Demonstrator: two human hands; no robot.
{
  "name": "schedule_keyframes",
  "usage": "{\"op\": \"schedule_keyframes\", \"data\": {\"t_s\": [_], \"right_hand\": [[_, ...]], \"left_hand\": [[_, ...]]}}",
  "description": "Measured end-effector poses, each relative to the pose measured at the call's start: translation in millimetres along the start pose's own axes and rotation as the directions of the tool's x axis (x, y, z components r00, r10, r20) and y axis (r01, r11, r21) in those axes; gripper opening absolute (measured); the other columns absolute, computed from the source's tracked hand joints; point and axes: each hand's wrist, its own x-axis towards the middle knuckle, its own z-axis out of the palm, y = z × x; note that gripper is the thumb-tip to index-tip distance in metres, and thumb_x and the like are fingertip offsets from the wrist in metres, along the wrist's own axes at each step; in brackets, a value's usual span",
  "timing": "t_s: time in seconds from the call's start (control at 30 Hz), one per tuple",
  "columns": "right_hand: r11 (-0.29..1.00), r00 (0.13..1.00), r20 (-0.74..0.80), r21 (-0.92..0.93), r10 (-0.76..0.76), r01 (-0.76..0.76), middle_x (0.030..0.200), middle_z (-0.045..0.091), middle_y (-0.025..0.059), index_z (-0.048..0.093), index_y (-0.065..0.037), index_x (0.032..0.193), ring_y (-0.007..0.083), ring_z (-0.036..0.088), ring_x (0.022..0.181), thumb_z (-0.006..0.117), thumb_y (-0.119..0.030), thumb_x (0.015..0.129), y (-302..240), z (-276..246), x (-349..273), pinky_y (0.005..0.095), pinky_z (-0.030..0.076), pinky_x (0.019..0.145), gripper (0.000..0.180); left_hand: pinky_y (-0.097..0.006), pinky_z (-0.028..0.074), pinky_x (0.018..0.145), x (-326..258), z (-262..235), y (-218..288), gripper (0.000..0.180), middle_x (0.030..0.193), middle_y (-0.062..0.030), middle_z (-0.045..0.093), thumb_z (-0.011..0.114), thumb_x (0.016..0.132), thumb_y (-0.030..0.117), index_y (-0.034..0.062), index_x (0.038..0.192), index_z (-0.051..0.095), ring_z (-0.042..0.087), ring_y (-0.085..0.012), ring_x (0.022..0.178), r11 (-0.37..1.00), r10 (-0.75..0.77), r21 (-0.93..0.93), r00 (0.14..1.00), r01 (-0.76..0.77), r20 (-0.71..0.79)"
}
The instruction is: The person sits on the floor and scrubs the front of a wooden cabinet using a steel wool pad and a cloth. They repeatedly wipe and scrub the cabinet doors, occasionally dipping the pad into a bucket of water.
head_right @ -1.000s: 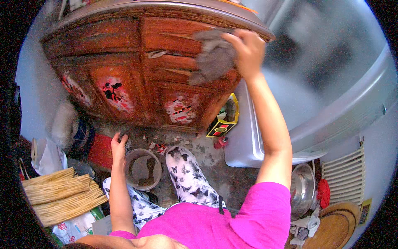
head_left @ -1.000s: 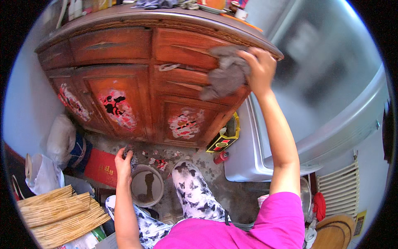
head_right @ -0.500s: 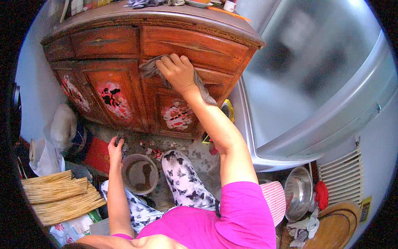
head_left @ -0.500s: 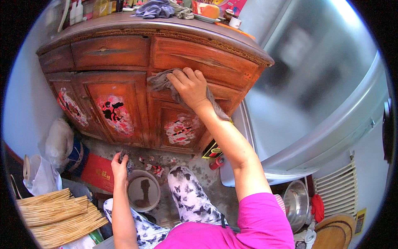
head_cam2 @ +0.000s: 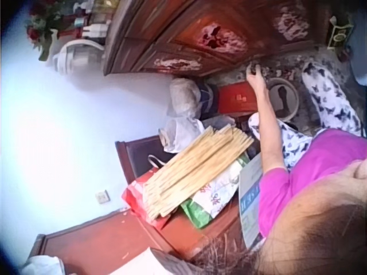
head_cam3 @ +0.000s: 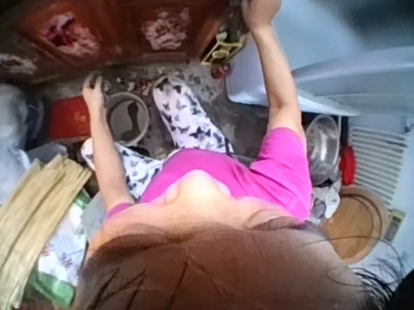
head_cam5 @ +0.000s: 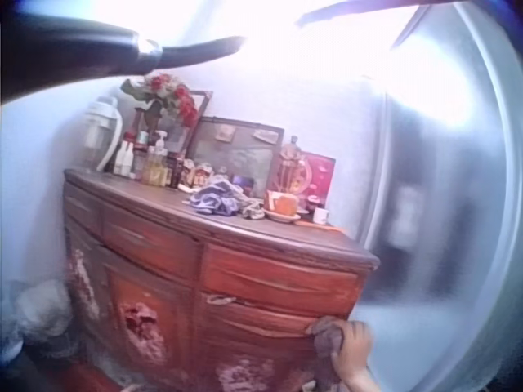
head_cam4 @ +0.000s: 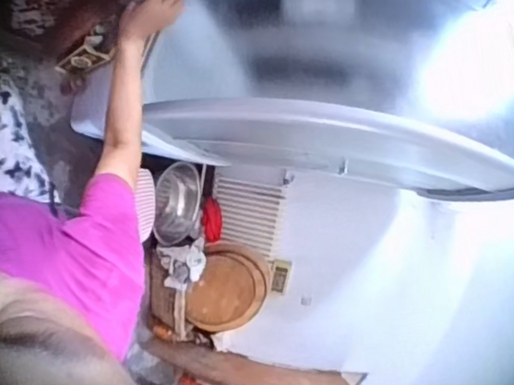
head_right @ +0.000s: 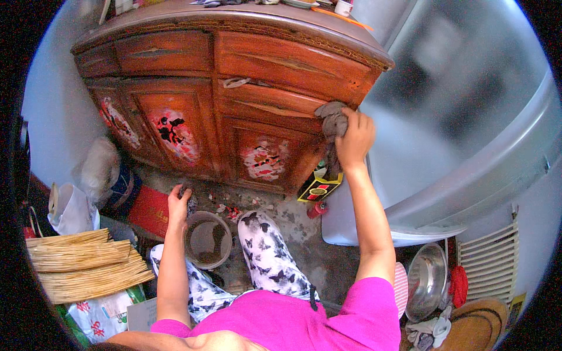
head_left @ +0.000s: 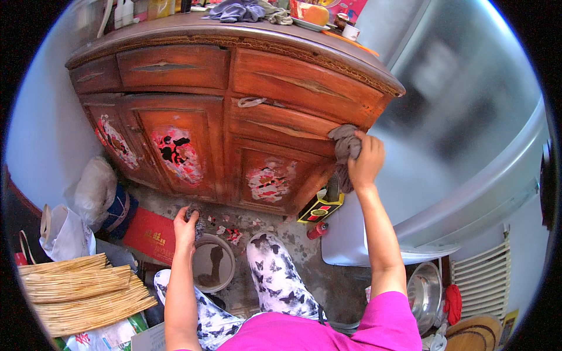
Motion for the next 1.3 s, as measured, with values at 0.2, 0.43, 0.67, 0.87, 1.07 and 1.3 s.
{"op": "schedule_keyframes", "data": {"t_s": [0.2, 0.43, 0.67, 0.87, 1.07, 1.3], "right_hand": [[0.952, 0.953, 0.05, 0.089, -0.297, 0.292, 0.097, 0.064, 0.002, 0.074, -0.021, 0.114, 0.0235, 0.063, 0.094, 0.064, -0.013, 0.082, -68.1, 35.6, -3.7, 0.0389, 0.05, 0.077, 0.035], [0.915, 0.941, -0.082, 0.22, -0.329, 0.339, 0.098, 0.065, 0.0041, 0.072, -0.013, 0.114, 0.0272, 0.062, 0.092, 0.07, -0.005, 0.071, -91.5, 60.5, 19.8, 0.0402, 0.048, 0.078, 0.044], [0.831, 0.861, -0.002, 0.26, -0.508, 0.491, 0.095, 0.065, 0.0068, 0.068, -0.008, 0.098, 0.0279, 0.063, 0.089, 0.069, -0.006, 0.08, -81.1, 58.8, 42.1, 0.0403, 0.051, 0.078, 0.017], [0.82, 0.855, -0.035, 0.265, -0.517, 0.507, 0.093, 0.065, 0.0066, 0.068, -0.007, 0.096, 0.027, 0.064, 0.088, 0.068, -0.011, 0.078, -82.7, 58.4, 44.0, 0.0401, 0.05, 0.076, 0.019], [0.795, 0.848, -0.141, 0.298, -0.51, 0.528, 0.09, 0.064, 0.0066, 0.07, -0.007, 0.089, 0.0253, 0.064, 0.086, 0.064, -0.015, 0.074, -85.0, 50.3, 31.9, 0.0397, 0.051, 0.077, 0.018], [0.804, 0.865, -0.069, 0.339, -0.497, 0.489, 0.083, 0.06, 0.0064, 0.069, -0.007, 0.089, 0.0264, 0.059, 0.077, 0.065, -0.014, 0.071, -90.7, 43.2, 32.9, 0.0397, 0.046, 0.069, 0.02]], "left_hand": [[-0.03, 0.048, 0.092, -4.9, 0.5, -5.9, 0.033, 0.112, -0.0083, 0.07, 0.068, 0.093, 0.006, 0.0001, 0.126, 0.065, 0.064, -0.0172, 0.101, 0.997, 0.041, 0.063, 0.999, -0.041, 0.003], [-0.032, 0.049, 0.096, -11.2, 27.5, 19.9, 0.028, 0.113, -0.0107, 0.071, 0.069, 0.092, 0.007, -0.0012, 0.119, 0.066, 0.066, -0.0196, 0.105, 0.937, 0.252, 0.242, 0.967, -0.252, 0.032], [-0.032, 0.052, 0.087, -12.5, 116.3, 128.8, 0.02, 0.097, -0.01, 0.069, 0.071, 0.09, 0.007, 0.0023, 0.108, 0.063, 0.066, -0.0173, 0.093, 0.759, 0.581, 0.263, 0.802, -0.596, 0.139], [-0.033, 0.053, 0.088, -1.5, 183.3, 216.0, 0.023, 0.101, -0.0107, 0.071, 0.071, 0.086, -0.005, 0.0026, 0.108, 0.068, 0.07, -0.0239, 0.098, 0.444, 0.862, 0.178, 0.473, -0.878, 0.182], [-0.04, 0.056, 0.088, -5.6, 238.1, 227.9, 0.03, 0.103, -0.0112, 0.071, 0.074, 0.076, -0.002, 0.0059, 0.105, 0.068, 0.068, -0.0323, 0.101, 0.181, 0.929, 0.227, 0.242, -0.957, 0.282], [-0.037, 0.059, 0.079, 27.4, 242.4, 229.3, 0.018, 0.097, -0.0072, 0.07, 0.063, 0.08, 0.012, 0.0093, 0.096, 0.072, 0.068, -0.0264, 0.093, -0.15, 0.803, 0.405, 0.128, -0.902, 0.583]]}}
